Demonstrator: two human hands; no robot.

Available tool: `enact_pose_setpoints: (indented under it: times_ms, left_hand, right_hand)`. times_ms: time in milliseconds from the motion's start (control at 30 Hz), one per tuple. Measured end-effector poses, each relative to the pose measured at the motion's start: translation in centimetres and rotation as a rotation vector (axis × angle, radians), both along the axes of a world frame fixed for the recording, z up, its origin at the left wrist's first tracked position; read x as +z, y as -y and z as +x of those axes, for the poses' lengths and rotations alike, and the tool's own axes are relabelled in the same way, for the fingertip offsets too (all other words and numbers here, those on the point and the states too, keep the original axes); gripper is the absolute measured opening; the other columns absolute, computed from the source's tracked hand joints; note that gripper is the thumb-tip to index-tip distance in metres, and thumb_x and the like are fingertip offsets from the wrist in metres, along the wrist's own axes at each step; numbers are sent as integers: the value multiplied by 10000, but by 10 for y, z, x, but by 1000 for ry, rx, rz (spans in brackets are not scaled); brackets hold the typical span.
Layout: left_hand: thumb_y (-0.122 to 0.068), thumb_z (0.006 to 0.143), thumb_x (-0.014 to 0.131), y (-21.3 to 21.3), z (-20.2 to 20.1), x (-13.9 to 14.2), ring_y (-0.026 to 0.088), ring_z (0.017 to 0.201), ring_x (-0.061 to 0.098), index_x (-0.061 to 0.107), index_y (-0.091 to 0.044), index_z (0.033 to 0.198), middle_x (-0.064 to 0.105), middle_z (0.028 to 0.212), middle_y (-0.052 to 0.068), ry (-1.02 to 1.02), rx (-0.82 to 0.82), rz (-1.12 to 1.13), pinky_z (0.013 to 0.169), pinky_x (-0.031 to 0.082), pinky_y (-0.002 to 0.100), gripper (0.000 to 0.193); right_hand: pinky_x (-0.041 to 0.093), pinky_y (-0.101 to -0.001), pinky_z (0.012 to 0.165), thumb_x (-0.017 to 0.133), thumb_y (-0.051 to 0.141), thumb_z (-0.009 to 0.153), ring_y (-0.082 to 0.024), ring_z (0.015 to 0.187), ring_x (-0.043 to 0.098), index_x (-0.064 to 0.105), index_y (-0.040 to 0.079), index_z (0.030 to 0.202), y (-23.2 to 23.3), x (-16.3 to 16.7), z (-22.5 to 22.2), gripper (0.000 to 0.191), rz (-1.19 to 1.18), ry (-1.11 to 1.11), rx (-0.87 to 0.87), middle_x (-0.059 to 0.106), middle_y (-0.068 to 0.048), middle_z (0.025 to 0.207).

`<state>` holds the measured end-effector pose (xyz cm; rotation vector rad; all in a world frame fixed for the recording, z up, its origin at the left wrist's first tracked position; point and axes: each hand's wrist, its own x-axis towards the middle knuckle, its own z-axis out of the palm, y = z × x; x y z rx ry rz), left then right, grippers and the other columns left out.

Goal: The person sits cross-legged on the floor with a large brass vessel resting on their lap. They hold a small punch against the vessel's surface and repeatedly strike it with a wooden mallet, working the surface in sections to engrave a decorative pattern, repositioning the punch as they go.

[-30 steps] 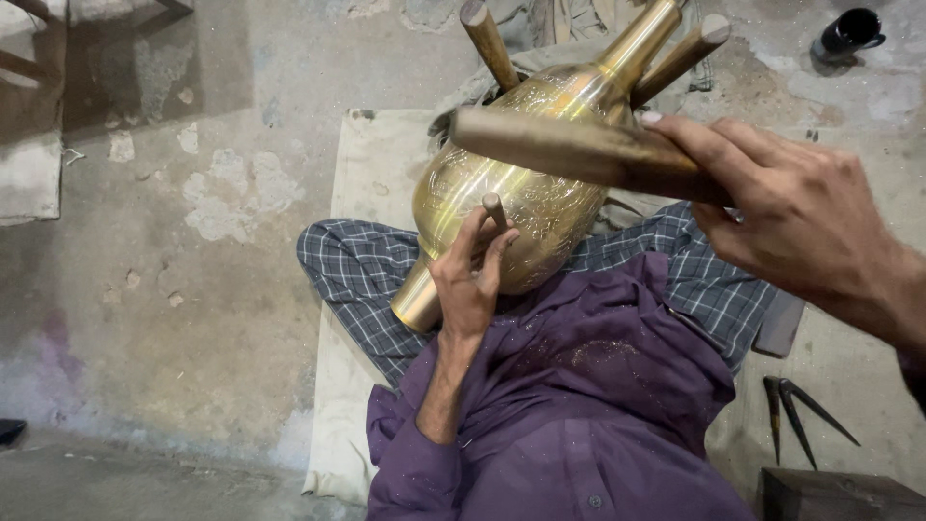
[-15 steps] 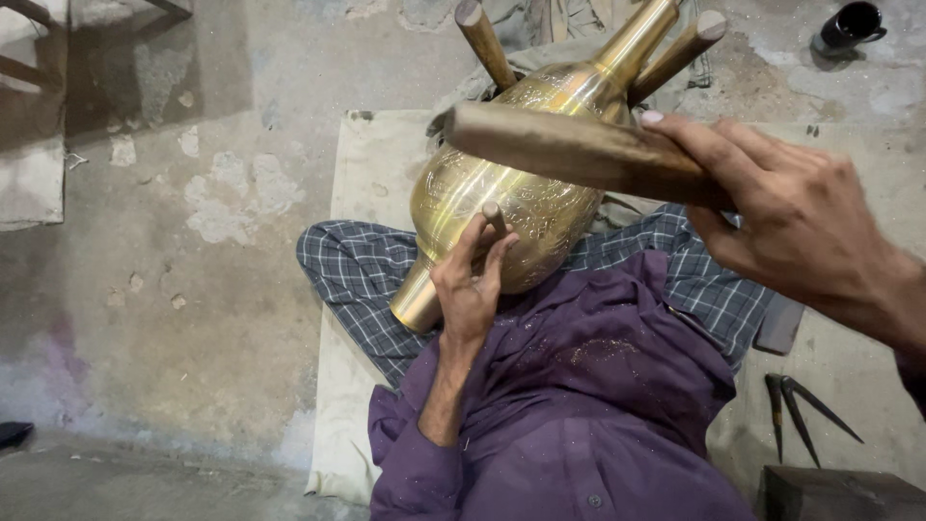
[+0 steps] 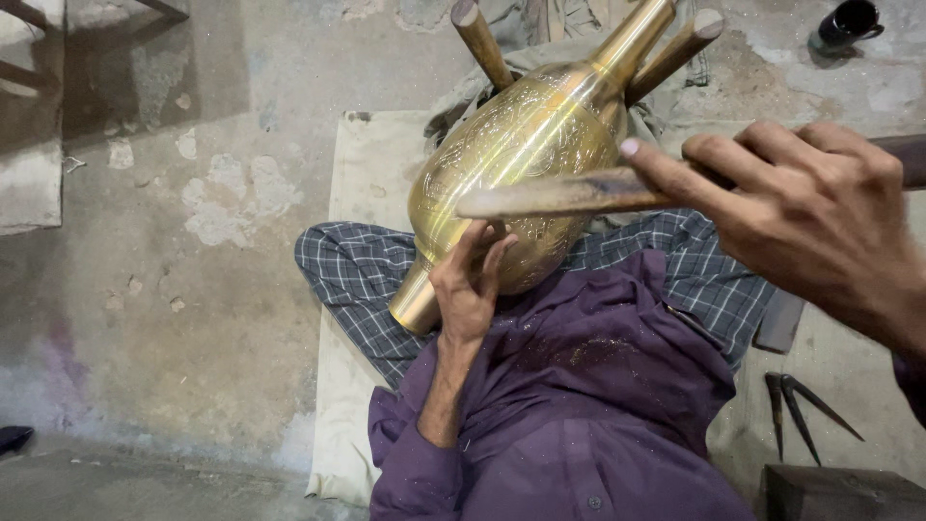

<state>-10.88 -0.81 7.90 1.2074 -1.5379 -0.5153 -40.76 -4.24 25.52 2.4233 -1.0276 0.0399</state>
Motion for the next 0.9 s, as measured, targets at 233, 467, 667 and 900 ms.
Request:
enact_pose_setpoints:
  times_ms: [233,467,667,900]
  left_hand:
    - [-14,1000,721,-5,3,-5,246,1018,806,588,-147,1418,789,1116,153,-22,-40,49,850,702,357,458]
    - [-30,990,723,-3,4,-6,244,1017,802,581,-132,1422,786,1115,155,34,-33,6,864,705,357,466]
    - [-18,966,735,-7,2,1,249,1031,794,568,-109,1423,776,1108,163,-10,-32,32,863,692,346,495]
    - [22,946,746,-6,1,4,247,1030,790,597,-78,1395,774,1126,167,38,-28,24,886,674,335,483]
  right_hand:
    - [596,-330,544,624,260,991,-189,776,745,607,237,1505,5,-16,-2,515,76,68,-62,788,-65,1096]
    - [579,-277,563,643,169,959,-147,752,732,614,291,1444,-1,-4,5,501,-120,-17,7,794,5,1051]
    - [546,-249,509,620,293,976,-130,716,730,619,293,1456,2,-16,-1,480,58,-48,-97,799,4,1031]
    - [583,-312,626,658,227,976,-182,776,717,606,201,1455,1,-27,-6,482,95,354,-30,772,-73,1048]
